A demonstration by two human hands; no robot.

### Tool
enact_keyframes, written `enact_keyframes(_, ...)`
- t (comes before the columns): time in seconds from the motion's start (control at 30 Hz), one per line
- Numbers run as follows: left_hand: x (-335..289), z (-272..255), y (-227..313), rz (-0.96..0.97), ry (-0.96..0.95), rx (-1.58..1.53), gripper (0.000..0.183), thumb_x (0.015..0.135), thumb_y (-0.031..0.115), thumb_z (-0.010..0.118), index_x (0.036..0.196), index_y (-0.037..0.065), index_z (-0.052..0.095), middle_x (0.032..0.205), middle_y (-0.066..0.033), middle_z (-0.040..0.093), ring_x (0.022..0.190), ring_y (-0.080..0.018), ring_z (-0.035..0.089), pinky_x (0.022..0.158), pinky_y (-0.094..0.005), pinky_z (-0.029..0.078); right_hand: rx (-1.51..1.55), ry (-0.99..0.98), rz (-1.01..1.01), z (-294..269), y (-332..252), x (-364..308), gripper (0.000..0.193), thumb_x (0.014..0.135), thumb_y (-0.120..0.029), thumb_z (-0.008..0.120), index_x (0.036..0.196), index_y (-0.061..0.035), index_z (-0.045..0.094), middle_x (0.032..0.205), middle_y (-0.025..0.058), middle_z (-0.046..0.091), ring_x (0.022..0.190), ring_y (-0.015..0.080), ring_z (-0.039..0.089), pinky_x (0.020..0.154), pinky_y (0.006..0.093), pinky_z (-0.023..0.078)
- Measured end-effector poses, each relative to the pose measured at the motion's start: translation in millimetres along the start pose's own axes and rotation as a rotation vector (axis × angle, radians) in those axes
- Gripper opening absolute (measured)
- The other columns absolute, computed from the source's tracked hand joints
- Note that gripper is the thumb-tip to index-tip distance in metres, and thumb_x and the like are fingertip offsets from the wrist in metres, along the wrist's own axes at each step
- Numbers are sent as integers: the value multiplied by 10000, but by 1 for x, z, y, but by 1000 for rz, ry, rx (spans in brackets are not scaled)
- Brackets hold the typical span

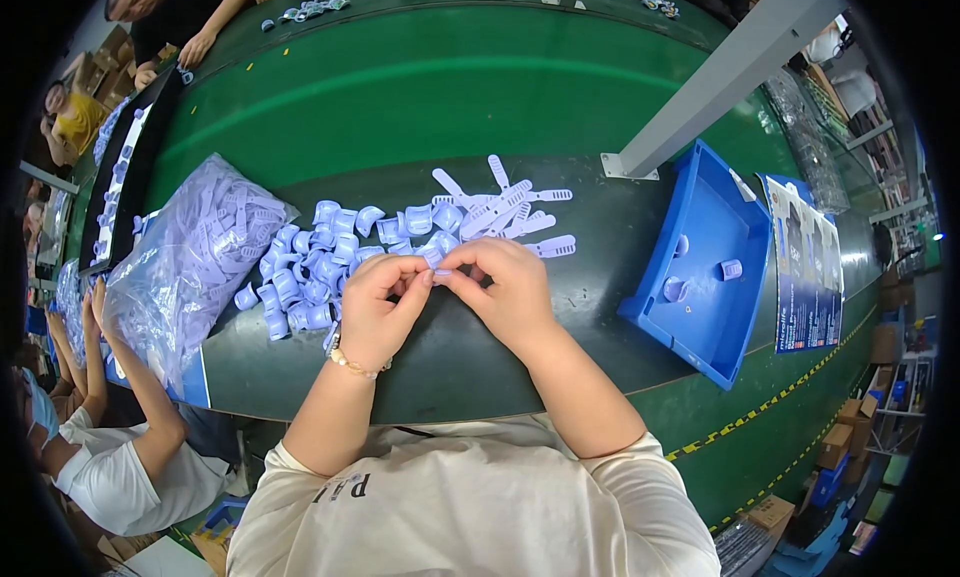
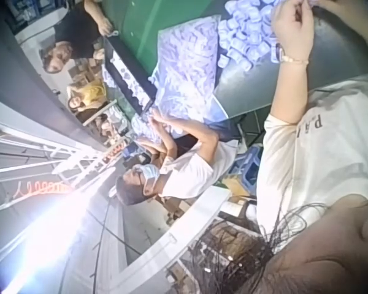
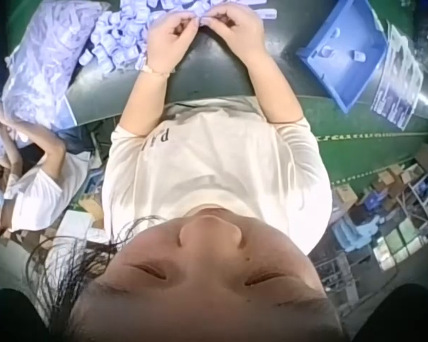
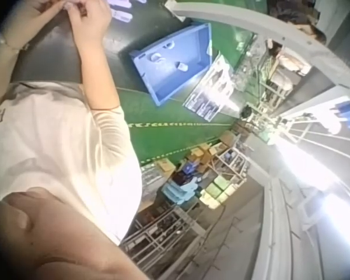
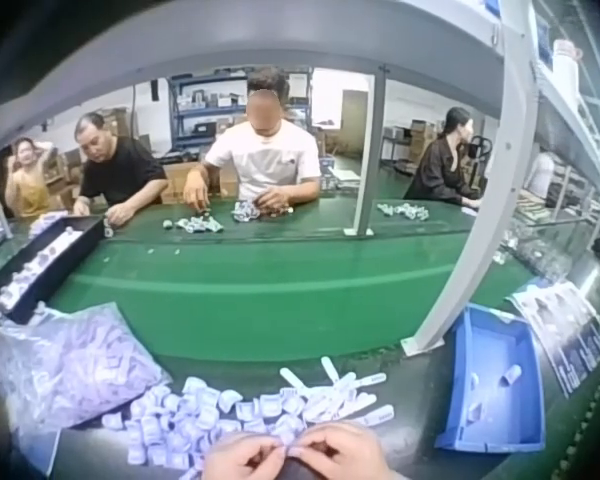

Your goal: Manually assembling small purple plastic components and placing them into a blue sorting tray on a factory production line.

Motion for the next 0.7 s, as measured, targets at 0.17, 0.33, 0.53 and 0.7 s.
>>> enact_keyframes(0.17,3,0,6,65,-51,60,89,719,47,690,782,68,631,628,-29,557,587,-198,534,571,-319,418,398,-96,400,8,20,-5,121,808,-4,705,888,-9,614,814,11,650,678,38,560,614,164,448)
enact_keyframes(0.33,3,5,8,132,-103,81,87,727,26,696,783,52,635,628,-23,535,578,-163,501,564,-290,391,495,-44,452,10,25,-5,116,820,-10,700,890,-5,607,801,15,641,710,53,589,638,176,471)
enact_keyframes(0.53,2,3,9,82,-93,45,84,720,46,708,775,56,646,645,-22,564,583,-159,501,568,-286,393,297,-36,357,7,17,-7,112,809,-13,711,872,-8,618,789,8,635,685,40,562,608,176,449)
enact_keyframes(0.7,1,4,3,10,-95,35,95,709,46,707,785,47,650,661,-15,576,593,-136,494,566,-265,406,270,-28,324,9,15,-7,117,797,-22,725,862,-14,627,779,-1,627,648,26,525,572,172,417)
Point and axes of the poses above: each hand's wrist, its own x-axis towards the middle knuckle, its own z-axis out of the palm, y = z × x, the point moved 5 cm from there along x, towards the middle knuckle
